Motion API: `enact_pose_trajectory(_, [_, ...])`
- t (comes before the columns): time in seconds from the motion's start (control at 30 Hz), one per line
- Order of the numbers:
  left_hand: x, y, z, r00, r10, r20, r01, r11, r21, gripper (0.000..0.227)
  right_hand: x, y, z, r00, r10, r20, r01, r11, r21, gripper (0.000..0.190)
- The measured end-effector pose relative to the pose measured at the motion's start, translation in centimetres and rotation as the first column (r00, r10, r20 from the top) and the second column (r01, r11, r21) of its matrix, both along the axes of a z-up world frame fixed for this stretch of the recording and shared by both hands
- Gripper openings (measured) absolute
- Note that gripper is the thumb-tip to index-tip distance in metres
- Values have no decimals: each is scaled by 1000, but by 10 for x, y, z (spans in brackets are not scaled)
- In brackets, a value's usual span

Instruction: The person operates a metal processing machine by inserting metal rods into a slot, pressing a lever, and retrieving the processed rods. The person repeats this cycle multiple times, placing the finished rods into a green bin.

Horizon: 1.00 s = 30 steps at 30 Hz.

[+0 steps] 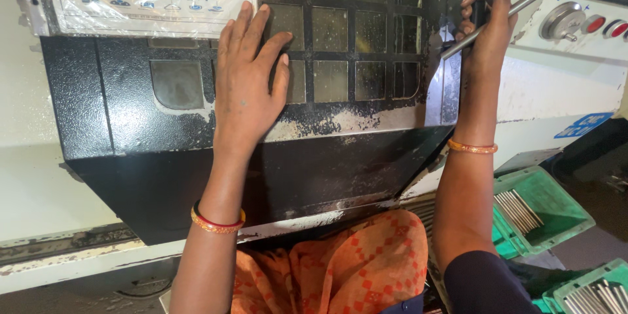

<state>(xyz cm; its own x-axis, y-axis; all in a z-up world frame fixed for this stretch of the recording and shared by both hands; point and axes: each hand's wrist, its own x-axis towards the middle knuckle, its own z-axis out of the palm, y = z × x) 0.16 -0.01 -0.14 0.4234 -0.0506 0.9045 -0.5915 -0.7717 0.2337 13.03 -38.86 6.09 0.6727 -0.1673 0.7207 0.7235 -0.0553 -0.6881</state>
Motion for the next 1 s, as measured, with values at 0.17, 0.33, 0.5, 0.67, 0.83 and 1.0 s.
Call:
enact_pose_trajectory(0.17, [2,0,0,1000,-3,12,3,1000,5,27,1,0,-2,1000,-4,18,4,1000,6,57])
enact_pose_trajectory(0.33, [2,0,-1,1000,-4,16,4,1000,1,27,4,-2,-1,1000,-11,6,11,1000,-7,59])
enact_pose_trajectory(0.5, [2,0,0,1000,0,14,0,1000,4,27,5,-4,-1,1000,-18,9,18,1000,-11,59])
enact_pose_trajectory(0.67, [0,0,0,1000,-8,7,8,1000,-2,27,5,-4,-4,1000,-11,29,11,1000,-6,59])
enact_pose_trajectory(0.83, [0,4,0,999,-37,16,37,999,-13,24,5,-3,-3,999,-1,42,1,1000,-3,59])
enact_pose_trajectory(1.0, [1,6,0,999,-39,22,39,999,10,24,4,-3,-2,1000,-17,26,18,999,-33,61])
